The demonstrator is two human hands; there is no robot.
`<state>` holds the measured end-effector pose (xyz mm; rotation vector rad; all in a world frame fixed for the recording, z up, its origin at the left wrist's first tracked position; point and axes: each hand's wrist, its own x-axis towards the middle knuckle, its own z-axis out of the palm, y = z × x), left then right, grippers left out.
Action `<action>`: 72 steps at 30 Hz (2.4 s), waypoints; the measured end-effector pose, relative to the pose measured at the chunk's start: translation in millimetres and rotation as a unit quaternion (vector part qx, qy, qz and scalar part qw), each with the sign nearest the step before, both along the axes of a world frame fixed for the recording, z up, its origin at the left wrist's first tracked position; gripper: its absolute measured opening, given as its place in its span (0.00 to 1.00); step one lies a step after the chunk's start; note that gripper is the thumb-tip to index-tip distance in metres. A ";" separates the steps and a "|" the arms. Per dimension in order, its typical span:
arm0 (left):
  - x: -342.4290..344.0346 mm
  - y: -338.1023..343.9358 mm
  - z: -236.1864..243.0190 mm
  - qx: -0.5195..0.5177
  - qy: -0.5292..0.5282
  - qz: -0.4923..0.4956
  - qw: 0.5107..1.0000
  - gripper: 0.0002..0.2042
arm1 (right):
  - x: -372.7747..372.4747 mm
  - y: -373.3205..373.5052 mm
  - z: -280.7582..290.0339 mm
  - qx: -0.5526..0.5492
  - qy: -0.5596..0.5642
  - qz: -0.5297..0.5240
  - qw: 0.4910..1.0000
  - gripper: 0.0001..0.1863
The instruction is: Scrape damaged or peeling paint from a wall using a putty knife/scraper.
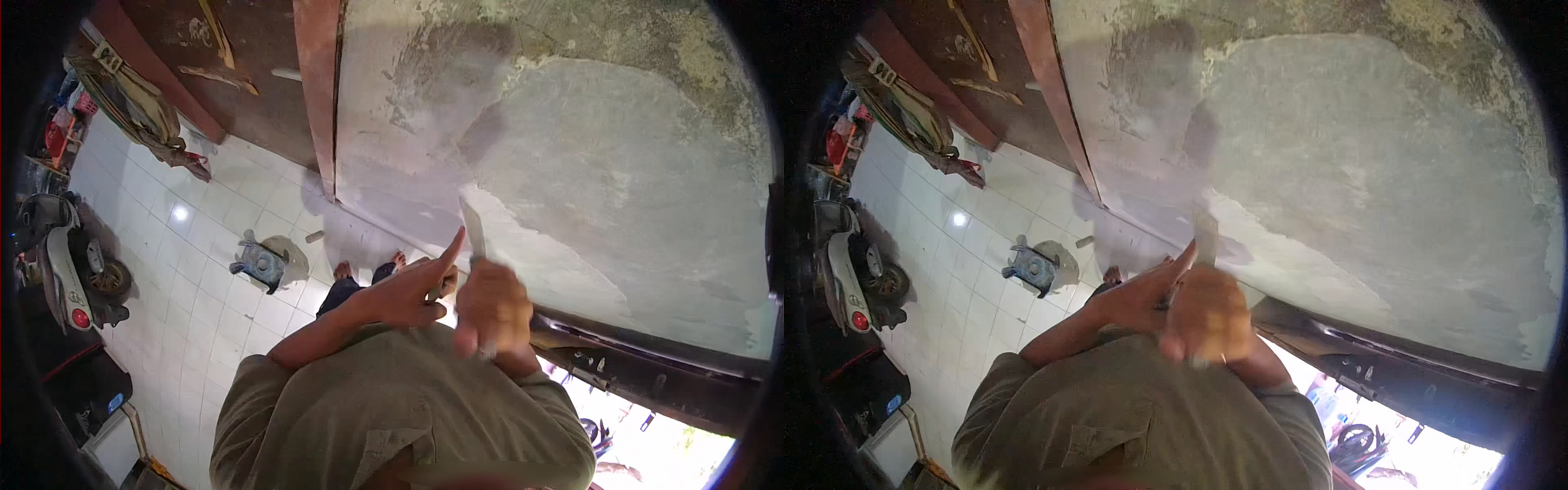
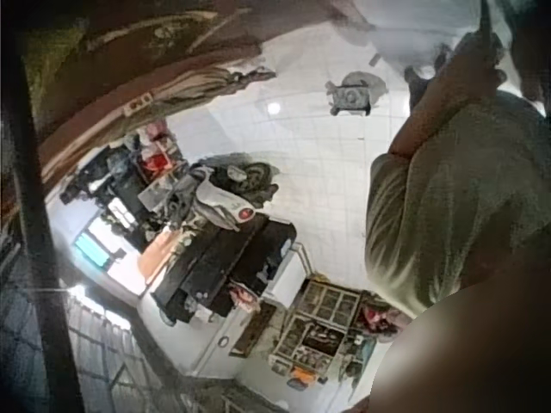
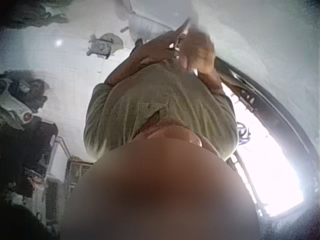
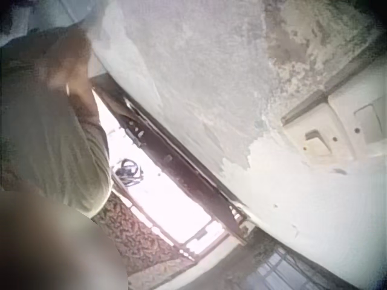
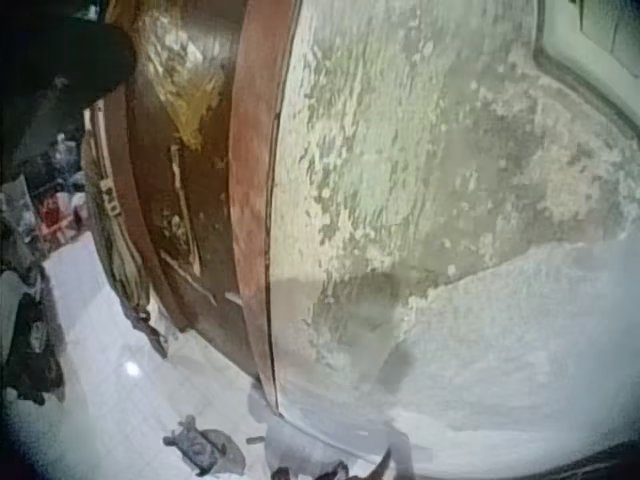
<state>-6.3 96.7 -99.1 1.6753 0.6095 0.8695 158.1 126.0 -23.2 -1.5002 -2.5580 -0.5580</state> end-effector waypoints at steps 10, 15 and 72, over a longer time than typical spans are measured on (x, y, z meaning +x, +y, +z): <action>-6.3 -5.6 -2.2 -0.090 0.016 -0.054 0.994 0.56 | 10.8 16.5 19.9 -0.053 0.408 0.402 0.818 0.21; -7.8 -0.4 -3.3 -0.078 0.032 -0.075 0.994 0.55 | -4.9 14.3 38.8 -0.081 0.417 0.419 0.803 0.21; -12.2 -27.7 -21.9 -0.056 0.069 -0.146 0.985 0.29 | 16.3 8.4 16.6 0.014 0.473 0.399 0.785 0.12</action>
